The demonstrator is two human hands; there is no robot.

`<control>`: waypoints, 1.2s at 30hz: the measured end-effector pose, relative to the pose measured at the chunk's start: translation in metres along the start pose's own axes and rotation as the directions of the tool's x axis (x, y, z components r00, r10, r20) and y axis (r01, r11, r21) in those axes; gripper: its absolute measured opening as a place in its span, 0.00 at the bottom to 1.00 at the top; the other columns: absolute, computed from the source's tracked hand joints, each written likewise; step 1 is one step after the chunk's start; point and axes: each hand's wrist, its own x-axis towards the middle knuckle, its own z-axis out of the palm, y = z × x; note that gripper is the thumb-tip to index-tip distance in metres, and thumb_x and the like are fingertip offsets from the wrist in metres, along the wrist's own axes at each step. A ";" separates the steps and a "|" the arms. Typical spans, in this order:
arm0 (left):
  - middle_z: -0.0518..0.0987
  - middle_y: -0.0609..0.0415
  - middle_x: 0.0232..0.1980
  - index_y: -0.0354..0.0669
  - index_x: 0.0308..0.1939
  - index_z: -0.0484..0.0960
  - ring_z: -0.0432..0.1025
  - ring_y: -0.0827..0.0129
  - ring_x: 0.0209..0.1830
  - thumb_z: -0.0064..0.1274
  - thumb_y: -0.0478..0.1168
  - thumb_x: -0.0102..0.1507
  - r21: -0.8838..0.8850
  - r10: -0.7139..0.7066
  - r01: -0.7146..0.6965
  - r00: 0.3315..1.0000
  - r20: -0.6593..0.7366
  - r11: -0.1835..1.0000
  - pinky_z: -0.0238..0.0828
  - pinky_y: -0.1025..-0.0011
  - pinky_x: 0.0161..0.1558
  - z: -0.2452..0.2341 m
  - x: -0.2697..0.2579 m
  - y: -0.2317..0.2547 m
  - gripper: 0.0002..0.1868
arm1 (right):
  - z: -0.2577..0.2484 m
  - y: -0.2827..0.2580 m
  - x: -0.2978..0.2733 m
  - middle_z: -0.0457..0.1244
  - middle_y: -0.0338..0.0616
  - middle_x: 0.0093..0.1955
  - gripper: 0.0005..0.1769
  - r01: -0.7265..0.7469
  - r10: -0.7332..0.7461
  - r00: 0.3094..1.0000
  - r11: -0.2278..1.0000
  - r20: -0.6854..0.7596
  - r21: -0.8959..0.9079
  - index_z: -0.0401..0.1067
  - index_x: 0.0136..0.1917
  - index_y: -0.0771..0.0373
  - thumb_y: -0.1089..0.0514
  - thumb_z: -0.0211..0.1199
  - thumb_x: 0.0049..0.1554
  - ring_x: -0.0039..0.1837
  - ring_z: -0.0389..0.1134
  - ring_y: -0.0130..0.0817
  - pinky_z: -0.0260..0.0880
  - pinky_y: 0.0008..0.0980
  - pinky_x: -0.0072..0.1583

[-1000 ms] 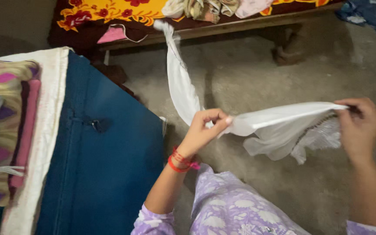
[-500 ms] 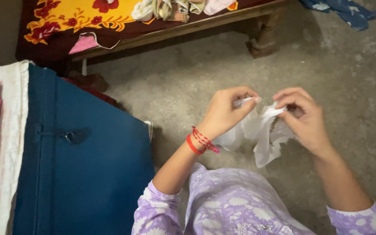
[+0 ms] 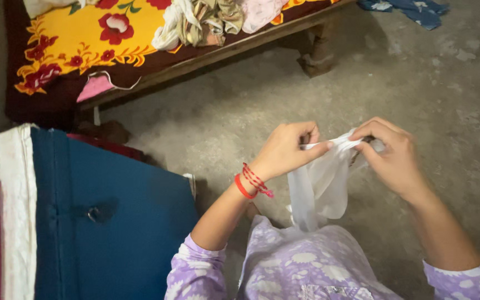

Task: The person picks up a white cloth from a bed, unfolds it, and then folds it into a smaller rectangular shape by hand before placing it onto a stack of folded items in a storage area.

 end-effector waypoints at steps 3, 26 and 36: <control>0.69 0.55 0.20 0.38 0.25 0.77 0.61 0.73 0.20 0.62 0.52 0.62 0.029 0.010 -0.014 0.988 0.157 0.999 0.59 0.68 0.26 -0.025 0.002 -0.022 0.22 | -0.007 0.006 0.003 0.69 0.45 0.51 0.09 0.034 -0.038 0.994 0.998 -0.105 -0.046 0.76 0.50 0.67 0.73 0.65 0.55 0.53 0.72 0.33 0.70 0.30 0.55; 0.66 0.64 0.25 0.38 0.29 0.77 0.59 0.80 0.28 0.56 0.48 0.67 -0.029 -0.109 0.134 0.899 0.425 0.991 0.58 0.73 0.30 -0.151 0.027 -0.155 0.18 | 0.000 0.083 0.001 0.65 0.47 0.48 0.09 -0.257 0.068 0.850 0.919 -0.522 -0.299 0.80 0.55 0.64 0.72 0.67 0.61 0.48 0.64 0.33 0.65 0.30 0.54; 0.75 0.61 0.25 0.37 0.33 0.82 0.65 0.82 0.26 0.57 0.42 0.65 -0.145 0.098 -0.100 0.995 -0.016 0.984 0.63 0.76 0.29 -0.117 0.069 -0.137 0.12 | 0.058 0.026 0.021 0.67 0.44 0.50 0.10 -0.182 0.130 0.865 0.981 -0.485 -0.061 0.76 0.54 0.66 0.70 0.64 0.59 0.53 0.68 0.29 0.67 0.29 0.57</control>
